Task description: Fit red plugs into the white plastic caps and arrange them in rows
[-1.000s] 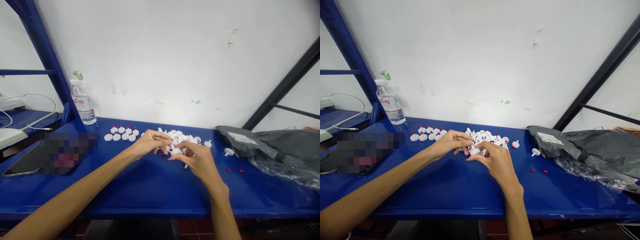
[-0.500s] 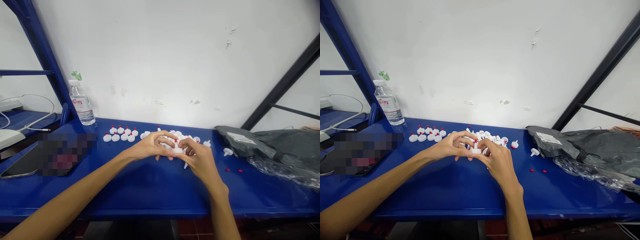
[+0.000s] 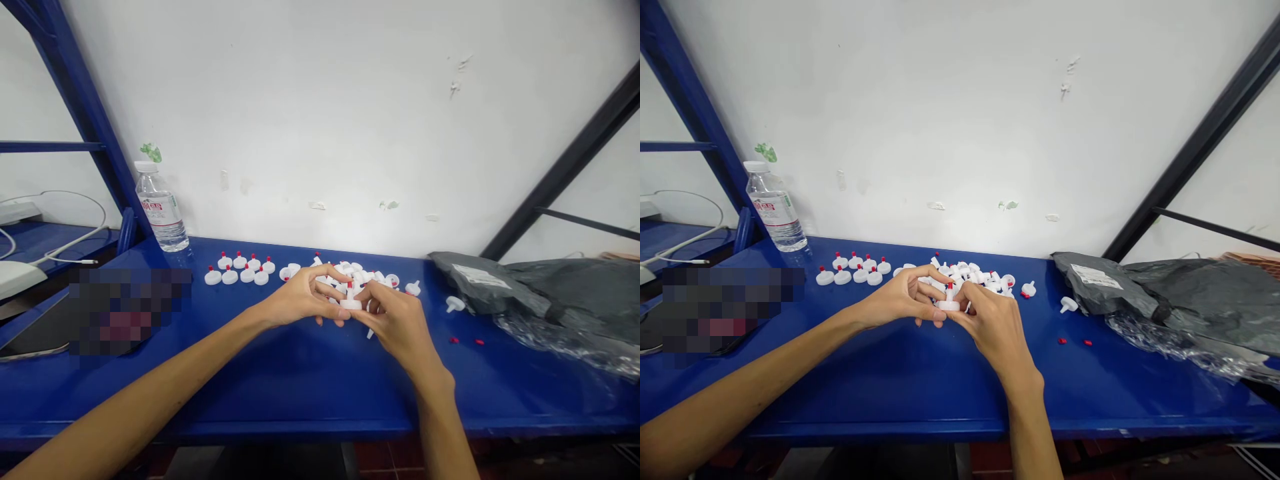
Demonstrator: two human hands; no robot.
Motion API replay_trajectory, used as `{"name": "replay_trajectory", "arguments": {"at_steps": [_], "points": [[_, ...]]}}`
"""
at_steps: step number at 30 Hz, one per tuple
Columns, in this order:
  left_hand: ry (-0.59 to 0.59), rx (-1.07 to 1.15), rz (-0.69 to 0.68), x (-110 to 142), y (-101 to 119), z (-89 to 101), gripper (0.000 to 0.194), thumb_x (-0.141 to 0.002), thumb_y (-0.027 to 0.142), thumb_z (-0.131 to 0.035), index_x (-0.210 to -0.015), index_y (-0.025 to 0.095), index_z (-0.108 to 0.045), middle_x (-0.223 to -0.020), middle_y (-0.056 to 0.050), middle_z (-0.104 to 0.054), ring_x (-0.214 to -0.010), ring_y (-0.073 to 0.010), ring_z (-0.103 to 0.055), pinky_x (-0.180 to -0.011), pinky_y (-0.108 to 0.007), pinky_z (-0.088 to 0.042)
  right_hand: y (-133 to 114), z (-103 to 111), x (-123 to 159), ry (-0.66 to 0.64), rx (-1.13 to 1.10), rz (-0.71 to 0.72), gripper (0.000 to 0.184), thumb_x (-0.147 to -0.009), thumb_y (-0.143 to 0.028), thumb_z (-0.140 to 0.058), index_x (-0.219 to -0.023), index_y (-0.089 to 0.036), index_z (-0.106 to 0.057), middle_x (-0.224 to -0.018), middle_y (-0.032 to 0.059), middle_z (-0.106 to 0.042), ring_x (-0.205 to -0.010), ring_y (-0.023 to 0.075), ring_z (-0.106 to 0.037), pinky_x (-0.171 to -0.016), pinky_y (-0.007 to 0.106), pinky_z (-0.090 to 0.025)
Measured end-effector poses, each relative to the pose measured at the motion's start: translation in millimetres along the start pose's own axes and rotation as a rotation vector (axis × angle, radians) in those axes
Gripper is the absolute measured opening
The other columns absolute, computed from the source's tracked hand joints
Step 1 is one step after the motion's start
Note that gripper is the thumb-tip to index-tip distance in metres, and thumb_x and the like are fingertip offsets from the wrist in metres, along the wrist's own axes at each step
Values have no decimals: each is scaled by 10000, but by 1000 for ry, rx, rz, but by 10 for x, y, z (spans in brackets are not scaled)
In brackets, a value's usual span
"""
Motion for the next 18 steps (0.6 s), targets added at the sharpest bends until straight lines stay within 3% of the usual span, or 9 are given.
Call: {"name": "replay_trajectory", "arguments": {"at_steps": [13,18], "points": [[17,-11,1,24,26,33,565,-665,306,-891,-1099,162,-558,-927,-126,-754,-665,-205,-735,-502,-223,-513,-66,-5,4,-49,-86,-6,232,-923,-368,-667,-802,-203,-556,-654,-35,-576,-554,107,-498,-525,230,-321],[-43,5,-31,15,31,-39,510,-793,409,-785,-1162,197,-504,-973,-114,-734,-763,-228,-747,-494,-209,-499,-20,5,-3,-19,-27,-3,261,-947,-408,-629,-796,-203,-570,-657,-28,-603,-546,105,-509,-533,232,-331]]}}
Point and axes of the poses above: each hand's wrist, its own x-axis away from the middle knuckle, its own z-axis out of the back of the hand, y = z × x, the point moved 2 cm from there along -x, towards the middle knuckle
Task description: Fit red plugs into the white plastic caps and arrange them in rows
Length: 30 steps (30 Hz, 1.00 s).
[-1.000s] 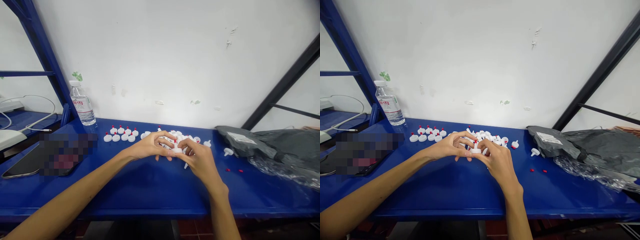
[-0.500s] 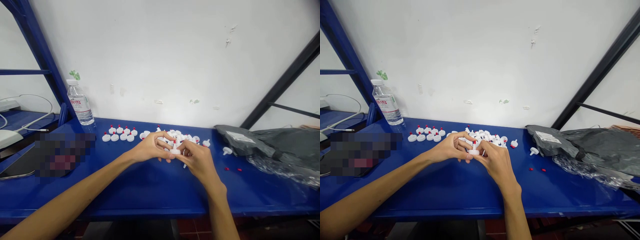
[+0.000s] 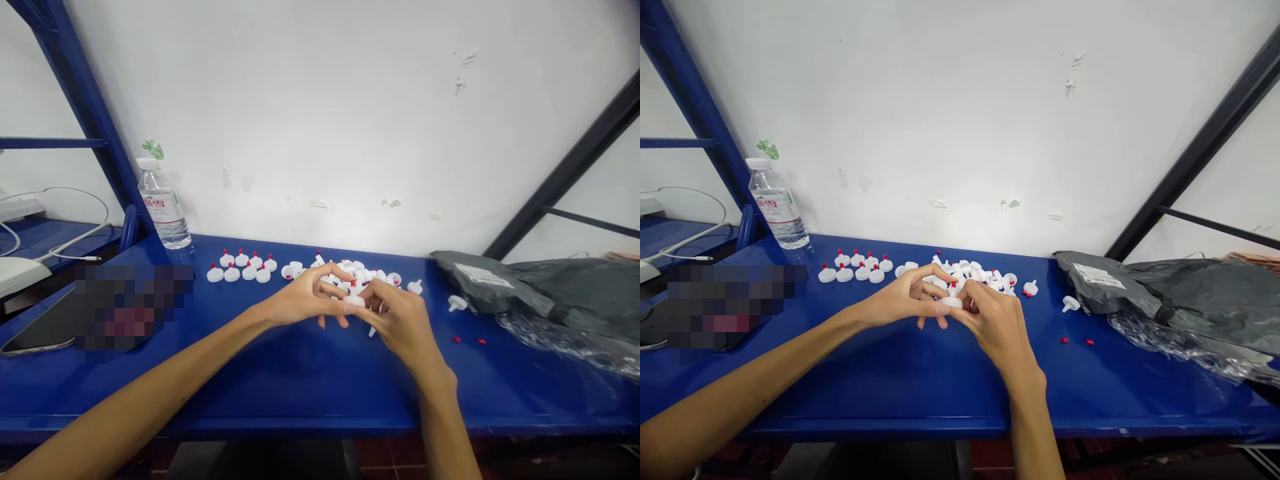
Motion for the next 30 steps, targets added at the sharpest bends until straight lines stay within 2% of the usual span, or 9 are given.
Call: {"name": "replay_trajectory", "arguments": {"at_steps": [4,6,8,11,15,16,18,21,30], "points": [[81,-5,-18,-22,-47,-28,492,-820,450,-743,-1172,199,-508,-892,-63,-693,-712,-189,-712,-488,-206,-487,-24,10,-26,-22,79,-65,273,-930,-479,-631,-844,-219,-615,-680,-34,-644,-519,102,-532,-535,238,-347],[165,-21,-25,-26,-31,21,532,-808,442,-753,-1221,208,-514,-903,-49,-668,-679,-155,-672,-499,-212,-493,-50,16,-37,-28,81,-108,293,-892,-518,-668,-1012,-252,-646,-747,-39,-682,-530,105,-566,-556,237,-382],[274,-63,-50,-32,39,148,589,-803,426,-753,-1305,235,-510,-987,-58,-653,-687,-133,-641,-525,-221,-506,-70,26,-45,-7,54,-147,416,-865,-542,-690,-1178,-278,-616,-797,-36,-704,-539,112,-591,-568,238,-416],[448,-242,-67,-73,208,512,582,-779,404,-756,-1303,232,-569,-1104,-91,-643,-788,-156,-643,-587,-239,-526,-90,33,-52,10,-11,-176,445,-884,-532,-673,-1237,-274,-589,-797,-28,-709,-525,118,-600,-556,239,-441],[657,-649,64,-184,376,1230,397,-688,328,-761,-1036,167,-655,-997,-86,-693,-799,-183,-654,-674,-282,-524,-120,34,-59,-18,-50,-188,343,-941,-491,-613,-1211,-280,-596,-795,-37,-706,-534,113,-613,-556,233,-451],[650,-765,104,-217,390,1401,372,-655,322,-767,-976,165,-663,-976,-80,-704,-814,-193,-656,-696,-286,-515,-127,37,-61,-25,-51,-191,314,-959,-480,-588,-1205,-284,-599,-799,-38,-707,-541,113,-619,-558,232,-450],[499,-882,225,-283,366,1677,359,-590,322,-777,-892,161,-670,-919,-69,-719,-829,-207,-654,-709,-283,-495,-137,44,-63,-38,-56,-199,275,-989,-459,-541,-1199,-293,-603,-812,-40,-709,-552,115,-625,-559,235,-448],[309,-913,438,-325,273,1911,376,-515,330,-782,-837,167,-676,-783,-43,-715,-745,-199,-631,-663,-276,-464,-140,55,-62,-35,-59,-208,250,-1005,-442,-510,-1183,-299,-613,-802,-46,-709,-536,117,-613,-558,243,-440],[200,-902,624,-344,44,1925,319,-492,341,-780,-746,177,-676,-693,-42,-700,-600,-157,-569,-558,-256,-435,-152,41,-61,-41,-22,-159,211,-1021,-359,-487,-996,-257,-669,-796,-24,-717,-554,127,-586,-581,268,-397]]}}
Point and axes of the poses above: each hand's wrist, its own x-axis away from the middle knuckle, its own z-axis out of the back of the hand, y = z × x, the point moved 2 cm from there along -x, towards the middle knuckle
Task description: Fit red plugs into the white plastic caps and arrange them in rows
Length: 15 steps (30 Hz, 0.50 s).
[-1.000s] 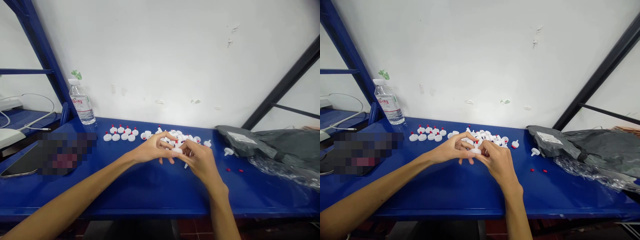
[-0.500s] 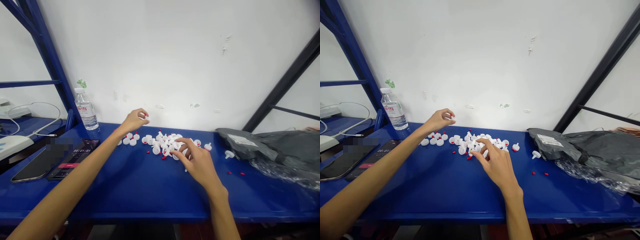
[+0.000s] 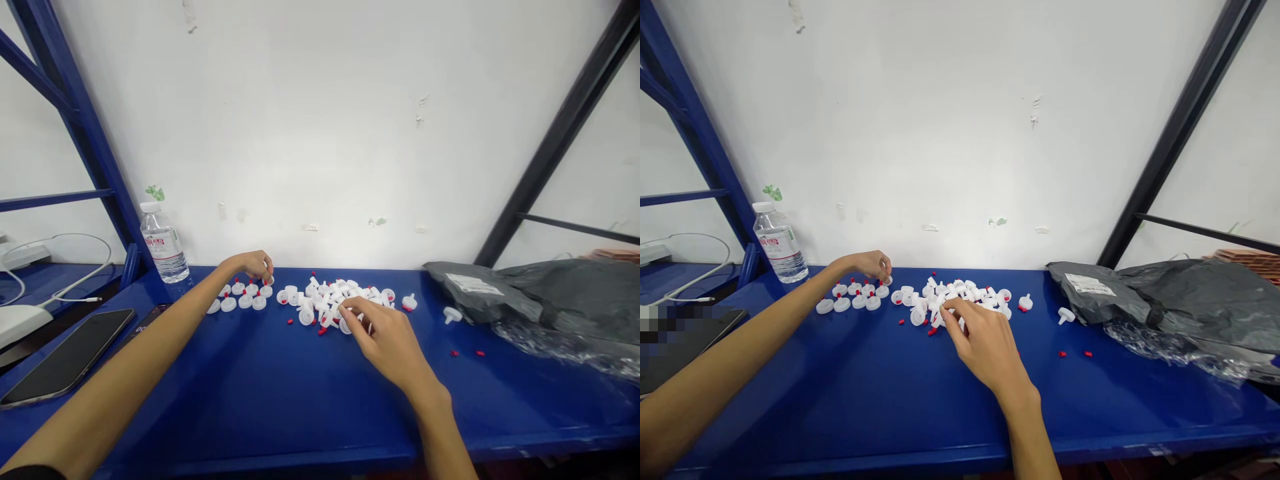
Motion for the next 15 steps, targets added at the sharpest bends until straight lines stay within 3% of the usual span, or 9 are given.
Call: {"name": "replay_trajectory", "arguments": {"at_steps": [5,9,12,15], "points": [[64,-66,-23,51,59,51,358,-576,449,-755,-804,176,-712,-713,-59,-710,-620,-179,-597,-571,-261,-446,11,1,5,7,19,17,220,-1024,-340,-476,-967,-248,-667,-828,-12,-727,-587,137,-596,-584,274,-382],[301,-112,-100,296,296,37,340,-749,426,-616,-972,182,-696,-988,-94,-738,-808,-215,-656,-671,-268,-456,5,-1,9,3,16,21,226,-1023,-341,-478,-950,-243,-668,-824,-16,-727,-564,129,-583,-585,278,-378],[429,-150,-218,568,502,-166,292,-854,369,-483,-994,199,-675,-998,-73,-734,-774,-204,-663,-655,-275,-447,7,-5,8,4,18,19,223,-1024,-336,-478,-954,-245,-668,-817,-19,-725,-578,132,-590,-591,276,-378],[488,-339,-285,791,603,-469,227,-850,324,-502,-942,209,-676,-898,-64,-733,-782,-238,-667,-663,-305,-441,11,-9,6,6,29,28,227,-1021,-331,-478,-947,-241,-673,-799,-14,-722,-595,142,-602,-590,276,-380]]}}
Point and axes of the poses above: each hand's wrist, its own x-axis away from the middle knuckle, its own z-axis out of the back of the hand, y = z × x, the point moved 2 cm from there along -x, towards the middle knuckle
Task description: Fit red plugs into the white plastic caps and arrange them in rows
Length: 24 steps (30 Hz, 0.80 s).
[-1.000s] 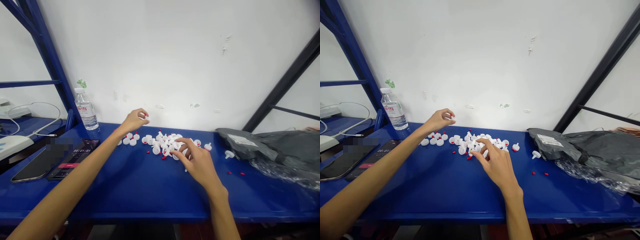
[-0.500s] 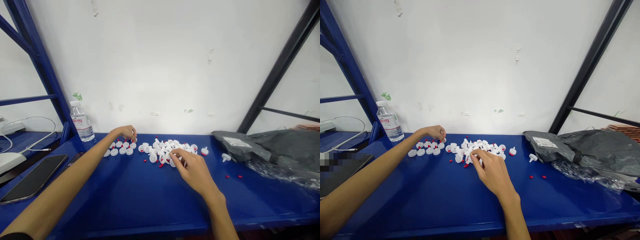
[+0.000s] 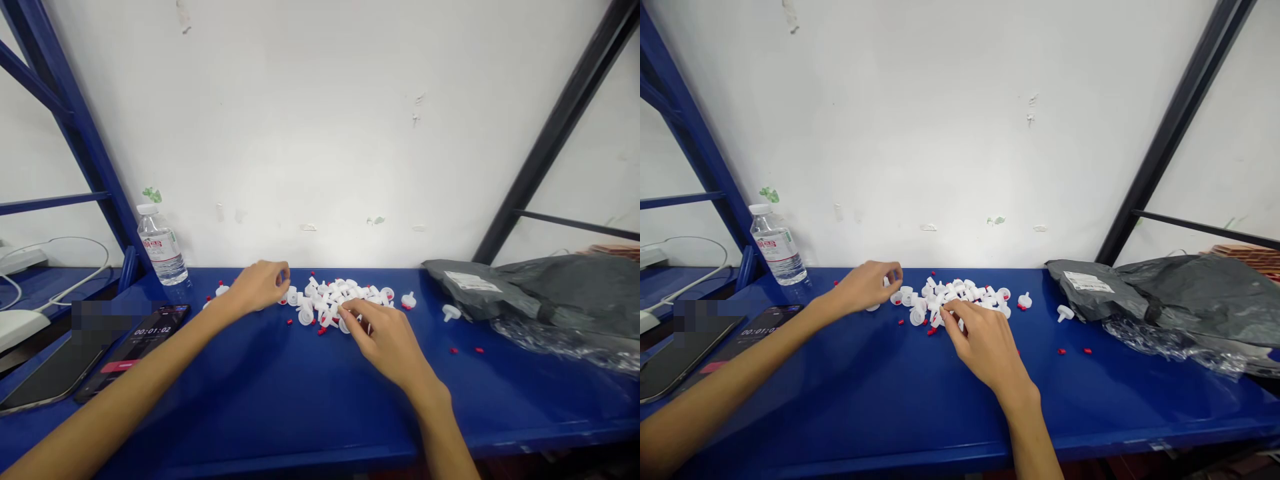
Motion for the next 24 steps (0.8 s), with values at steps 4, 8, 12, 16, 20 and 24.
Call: {"name": "replay_trajectory", "arguments": {"at_steps": [4,8,12,16,20,24], "points": [[44,-144,-57,218,73,-205,269,-899,300,-476,-1080,223,-659,-1082,-90,-711,-941,-282,-675,-724,-342,-467,8,-7,-1,-6,14,2,235,-1015,-327,-484,-923,-236,-681,-772,-9,-720,-599,148,-614,-577,271,-386],[21,-135,-66,254,-28,-333,319,-926,272,-452,-1177,222,-642,-1211,-97,-670,-1014,-286,-671,-790,-368,-496,16,-20,-1,-10,24,-6,226,-1008,-327,-496,-931,-240,-689,-757,-11,-721,-589,148,-617,-583,271,-390],[1,-99,-86,257,-119,-404,340,-954,255,-417,-1210,215,-637,-1226,-98,-662,-1069,-280,-656,-859,-376,-499,28,-37,0,-28,29,-28,214,-1005,-328,-504,-923,-248,-686,-737,-22,-716,-589,147,-625,-583,267,-378],[-7,-84,-86,264,-159,-428,336,-964,247,-413,-1182,198,-664,-1197,-113,-667,-1090,-268,-643,-882,-352,-487,42,-42,4,-47,23,-46,208,-1003,-333,-507,-931,-253,-685,-724,-27,-706,-576,144,-608,-582,265,-357],[-5,-32,-83,267,-173,-404,287,-949,264,-437,-1000,188,-708,-1048,-118,-702,-979,-270,-660,-821,-349,-479,51,-43,8,-61,21,-56,204,-1000,-343,-507,-940,-257,-683,-704,-35,-693,-567,141,-595,-583,263,-344],[-52,61,-57,261,-220,-389,236,-904,238,-482,-952,200,-710,-901,-81,-731,-823,-243,-672,-693,-311,-453,57,-55,7,-72,23,-70,221,-1004,-356,-497,-935,-259,-683,-688,-38,-683,-562,140,-586,-578,262,-332]]}}
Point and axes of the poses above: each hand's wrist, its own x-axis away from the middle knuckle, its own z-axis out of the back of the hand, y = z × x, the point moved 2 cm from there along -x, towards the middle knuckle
